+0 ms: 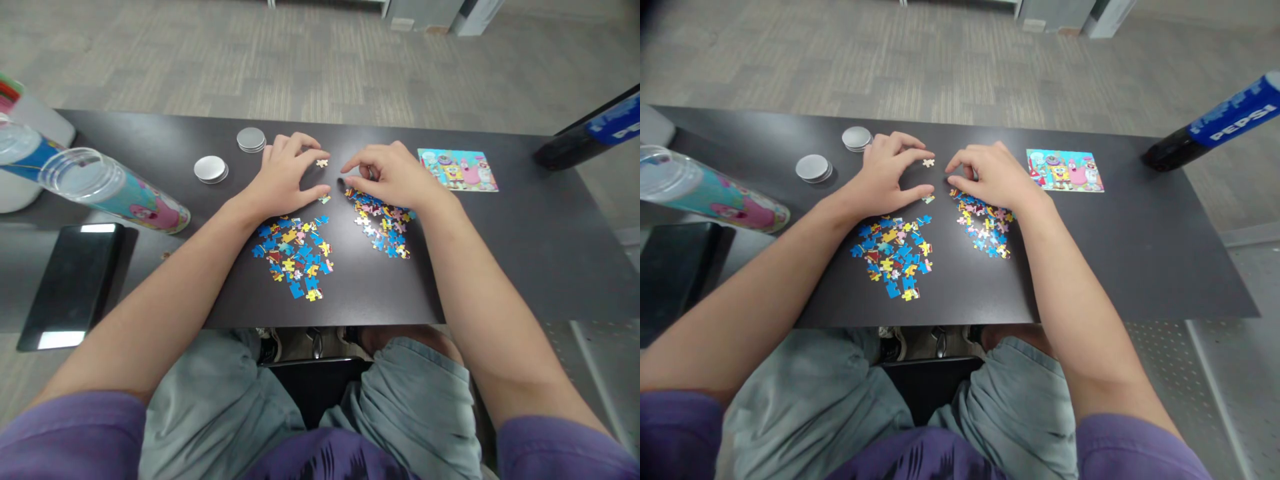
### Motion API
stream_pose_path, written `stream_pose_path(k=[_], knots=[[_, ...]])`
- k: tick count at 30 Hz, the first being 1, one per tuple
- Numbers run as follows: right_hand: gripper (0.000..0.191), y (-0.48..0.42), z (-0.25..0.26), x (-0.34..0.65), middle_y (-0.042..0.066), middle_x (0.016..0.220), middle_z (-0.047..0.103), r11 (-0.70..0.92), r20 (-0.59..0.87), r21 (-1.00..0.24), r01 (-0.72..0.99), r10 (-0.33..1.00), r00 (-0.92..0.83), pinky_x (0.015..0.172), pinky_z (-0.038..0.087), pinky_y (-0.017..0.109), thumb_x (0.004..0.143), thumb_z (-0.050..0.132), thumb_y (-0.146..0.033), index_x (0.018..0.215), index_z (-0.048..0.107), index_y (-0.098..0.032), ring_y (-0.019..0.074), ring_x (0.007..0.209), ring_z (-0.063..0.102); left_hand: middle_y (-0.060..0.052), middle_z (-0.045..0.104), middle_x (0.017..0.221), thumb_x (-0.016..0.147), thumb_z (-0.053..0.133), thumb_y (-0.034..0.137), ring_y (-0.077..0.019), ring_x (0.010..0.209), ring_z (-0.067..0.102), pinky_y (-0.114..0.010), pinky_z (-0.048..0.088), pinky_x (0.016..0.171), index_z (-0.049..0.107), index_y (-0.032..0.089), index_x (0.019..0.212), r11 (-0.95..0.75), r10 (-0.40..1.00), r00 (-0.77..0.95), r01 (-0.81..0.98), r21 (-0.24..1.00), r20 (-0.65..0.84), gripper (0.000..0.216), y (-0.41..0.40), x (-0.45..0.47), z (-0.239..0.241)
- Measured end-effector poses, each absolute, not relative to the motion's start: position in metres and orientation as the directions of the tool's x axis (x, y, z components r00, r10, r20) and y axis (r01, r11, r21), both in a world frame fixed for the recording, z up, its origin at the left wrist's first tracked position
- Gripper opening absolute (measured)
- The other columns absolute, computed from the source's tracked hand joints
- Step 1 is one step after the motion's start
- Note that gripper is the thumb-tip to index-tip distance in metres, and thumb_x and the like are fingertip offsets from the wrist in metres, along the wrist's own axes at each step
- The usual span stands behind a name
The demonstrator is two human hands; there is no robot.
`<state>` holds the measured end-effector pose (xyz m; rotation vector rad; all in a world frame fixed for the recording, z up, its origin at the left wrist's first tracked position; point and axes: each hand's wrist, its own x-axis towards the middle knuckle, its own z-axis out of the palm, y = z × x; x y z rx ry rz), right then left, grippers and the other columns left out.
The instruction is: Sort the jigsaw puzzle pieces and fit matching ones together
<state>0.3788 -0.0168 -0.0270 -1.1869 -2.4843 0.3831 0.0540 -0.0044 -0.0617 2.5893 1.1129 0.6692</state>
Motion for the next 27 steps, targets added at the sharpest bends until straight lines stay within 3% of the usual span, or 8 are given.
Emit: stream_pose_path(k=[6,8,13,15,17,19,23,27], knots=[[0.030,-0.017,-0.028,0.380,0.004,0.102,0.079,0.596,0.186,-0.417,0.686,0.795,-0.578,0.095,0.048,0.047,0.115,0.079,-0.048,0.135,0.093,-0.030,0.0256,0.088,0.066,-0.021,0.060,0.186,0.093,0.093,0.070,-0.0557,0.170,0.049,-0.082,0.035,0.147,0.068,0.026,0.186,-0.710,0.657,0.737,0.533,0.460,0.160,0.105,-0.003,0.041,-0.047],[0.030,-0.016,-0.028,0.381,0.005,0.105,0.081,0.595,0.194,-0.421,0.685,0.797,-0.572,0.097,0.048,0.047,0.115,0.079,-0.048,0.135,0.093,-0.030,0.0254,0.089,0.066,-0.024,0.056,0.188,0.097,0.087,0.070,-0.0574,0.171,0.049,-0.082,0.034,0.148,0.061,0.020,0.191,-0.684,0.688,0.713,0.578,0.445,0.133,0.109,-0.003,0.042,-0.047],[0.028,-0.016,-0.028,0.380,0.005,0.104,0.081,0.584,0.177,-0.427,0.690,0.802,-0.570,0.098,0.048,0.047,0.116,0.080,-0.047,0.136,0.092,-0.030,0.0259,0.090,0.067,-0.023,0.062,0.185,0.120,0.063,0.056,-0.0567,0.172,0.049,-0.082,0.035,0.147,0.070,0.020,0.187,-0.685,0.715,0.676,0.629,0.369,0.175,0.077,-0.008,0.049,-0.055],[0.026,-0.017,-0.026,0.379,0.004,0.102,0.080,0.584,0.174,-0.429,0.689,0.802,-0.572,0.098,0.049,0.047,0.116,0.080,-0.046,0.134,0.091,-0.032,0.0257,0.088,0.067,-0.021,0.069,0.177,0.118,0.070,0.052,-0.0546,0.167,0.056,-0.081,0.039,0.142,0.081,0.023,0.176,-0.740,0.665,0.698,0.567,0.363,0.265,0.065,-0.009,0.050,-0.055],[0.026,-0.018,-0.025,0.378,0.003,0.101,0.079,0.579,0.166,-0.432,0.691,0.804,-0.571,0.098,0.049,0.047,0.115,0.079,-0.047,0.133,0.092,-0.033,0.0262,0.088,0.066,-0.016,0.078,0.164,0.114,0.081,0.049,-0.0509,0.159,0.063,-0.077,0.042,0.138,0.093,0.028,0.151,-0.776,0.622,0.704,0.496,0.390,0.342,0.043,-0.010,0.052,-0.054],[0.027,-0.019,-0.024,0.377,0.003,0.100,0.079,0.571,0.160,-0.430,0.699,0.811,-0.563,0.096,0.050,0.047,0.114,0.078,-0.047,0.133,0.092,-0.034,0.0272,0.088,0.067,-0.011,0.083,0.151,0.110,0.094,0.046,-0.0474,0.151,0.067,-0.075,0.042,0.136,0.094,0.031,0.129,-0.768,0.627,0.689,0.469,0.437,0.363,0.024,-0.010,0.054,-0.053],[0.027,-0.018,-0.026,0.378,0.004,0.098,0.079,0.569,0.179,-0.409,0.713,0.817,-0.548,0.097,0.050,0.048,0.114,0.079,-0.048,0.133,0.092,-0.034,0.0283,0.091,0.068,-0.013,0.083,0.146,0.103,0.105,0.040,-0.0471,0.143,0.069,-0.074,0.045,0.132,0.092,0.030,0.132,-0.681,0.725,0.602,0.553,0.479,0.335,0.033,-0.009,0.058,-0.055],[0.027,-0.016,-0.027,0.379,0.004,0.099,0.079,0.572,0.182,-0.408,0.712,0.815,-0.551,0.098,0.050,0.048,0.114,0.079,-0.048,0.132,0.092,-0.032,0.0284,0.090,0.068,-0.011,0.083,0.142,0.105,0.099,0.034,-0.0432,0.140,0.073,-0.070,0.050,0.127,0.092,0.030,0.121,-0.641,0.760,0.571,0.576,0.508,0.311,0.017,-0.006,0.059,-0.057]])
